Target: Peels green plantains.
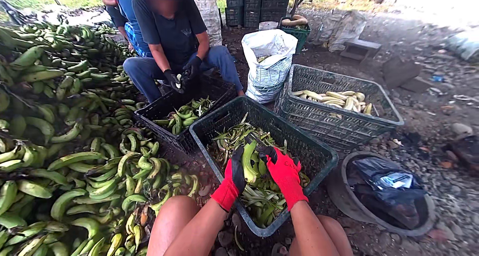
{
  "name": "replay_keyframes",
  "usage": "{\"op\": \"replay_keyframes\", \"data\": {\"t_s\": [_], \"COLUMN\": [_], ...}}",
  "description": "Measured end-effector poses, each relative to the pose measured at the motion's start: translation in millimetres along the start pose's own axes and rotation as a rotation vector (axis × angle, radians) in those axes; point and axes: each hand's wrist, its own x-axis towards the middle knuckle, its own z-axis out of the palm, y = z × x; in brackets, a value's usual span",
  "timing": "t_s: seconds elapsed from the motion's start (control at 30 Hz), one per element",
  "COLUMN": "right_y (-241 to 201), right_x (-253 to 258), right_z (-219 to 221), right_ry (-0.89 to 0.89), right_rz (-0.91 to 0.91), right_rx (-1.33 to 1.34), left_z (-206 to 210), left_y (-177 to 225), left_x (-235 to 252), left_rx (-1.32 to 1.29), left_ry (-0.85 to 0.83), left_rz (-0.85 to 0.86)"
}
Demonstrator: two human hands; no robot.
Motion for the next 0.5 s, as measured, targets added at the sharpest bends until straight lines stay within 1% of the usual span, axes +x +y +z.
{"op": "replay_keyframes", "data": {"t_s": [0.07, 0.13, 0.17, 0.23, 0.27, 0.3, 0.33, 0.37, 0.4, 0.5], "right_y": [12, 29, 33, 32, 28, 22, 17, 12, 9, 18], "right_x": [5, 10, 9, -3, -12, -21, -29, -35, -37, -29], "right_z": [-9, -18, -19, -12, -5, 1, 3, 1, -3, -17], "right_ry": [0.064, 0.095, 0.078, 0.009, -0.034, -0.070, -0.099, -0.129, -0.158, -0.144], "right_rz": [0.083, 0.095, 0.040, -0.165, -0.267, -0.347, -0.386, -0.383, -0.326, -0.089], "right_rx": [0.082, 0.177, 0.233, 0.349, 0.359, 0.311, 0.216, 0.088, -0.030, -0.166], "left_z": [-2, -9, -17, -29, -30, -29, -28, -27, -28, -32], "left_y": [3, 9, 12, 15, 16, 18, 22, 24, 25, 25], "left_x": [-6, -6, -2, 10, 16, 19, 21, 22, 22, 24], "left_rx": [0.008, 0.030, 0.072, 0.195, 0.236, 0.254, 0.272, 0.294, 0.312, 0.270], "left_ry": [0.040, 0.077, 0.031, -0.080, -0.089, -0.079, -0.062, -0.033, -0.011, 0.040], "left_rz": [-0.001, 0.076, 0.139, 0.250, 0.283, 0.292, 0.283, 0.267, 0.249, 0.260]}}
